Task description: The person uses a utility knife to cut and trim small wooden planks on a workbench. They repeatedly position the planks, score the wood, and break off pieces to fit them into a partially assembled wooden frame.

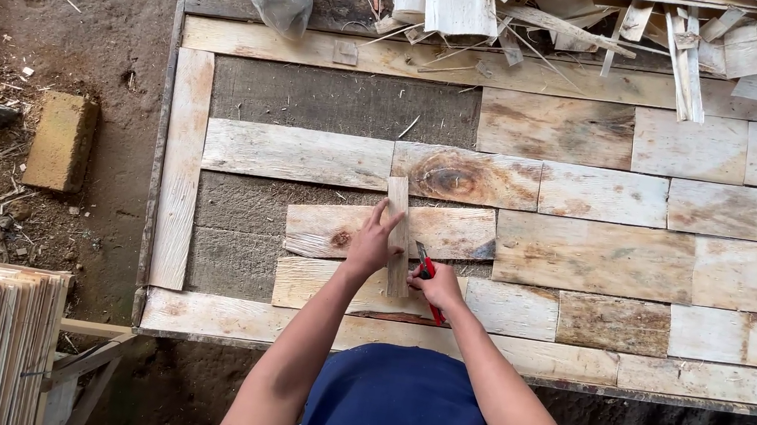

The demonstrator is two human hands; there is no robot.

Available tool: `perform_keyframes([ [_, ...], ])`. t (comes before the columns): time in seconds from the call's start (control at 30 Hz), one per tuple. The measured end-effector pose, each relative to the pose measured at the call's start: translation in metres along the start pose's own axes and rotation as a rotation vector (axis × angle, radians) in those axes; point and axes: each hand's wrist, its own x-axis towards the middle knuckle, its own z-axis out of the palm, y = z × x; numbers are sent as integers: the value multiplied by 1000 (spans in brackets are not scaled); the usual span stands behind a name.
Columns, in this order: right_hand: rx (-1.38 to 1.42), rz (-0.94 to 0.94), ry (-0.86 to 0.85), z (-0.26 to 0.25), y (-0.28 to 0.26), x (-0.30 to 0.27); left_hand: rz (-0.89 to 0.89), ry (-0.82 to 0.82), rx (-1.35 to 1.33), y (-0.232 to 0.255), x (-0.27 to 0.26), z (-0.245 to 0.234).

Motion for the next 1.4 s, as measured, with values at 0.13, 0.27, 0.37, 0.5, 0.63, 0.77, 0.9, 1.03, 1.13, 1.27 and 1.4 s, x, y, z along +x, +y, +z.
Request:
perform_keyframes([
  [0.13, 12, 0, -3, 1, -13, -11, -11, 7, -10, -12, 6, 16],
  [0.27, -22, -10, 12, 2, -7, -6, 0, 16, 19, -15, 8, 20],
  [0.37, -45, 3, 26, 0, -3, -4, -7, 14, 30, -13, 6, 22],
  [0.5, -70, 10, 49, 0, 2, 0, 4, 19, 43, -12, 5, 22],
  [0.63, -106, 7, 58, 0, 10, 7, 8, 23, 45, -15, 7, 25],
  [0.77, -122, 28, 59, 0, -5, -7, 14, 36, 42, -15, 7, 26],
  [0.9, -135, 45, 61, -3, -6, -6, 14, 31, 46, -9, 4, 17],
  [1.03, -146, 55, 66, -4, -9, -6, -1, 28, 75, -17, 10, 31],
  [1.13, -147, 50, 85, -5, -18, -12, -1, 31, 90, -17, 10, 33],
  [1.27, -186, 45, 83, -6, -32, -25, -7, 20, 121, -17, 11, 35],
  [1.4, -202, 39, 83, -4, -30, -21, -12, 15, 140, -12, 9, 30],
])
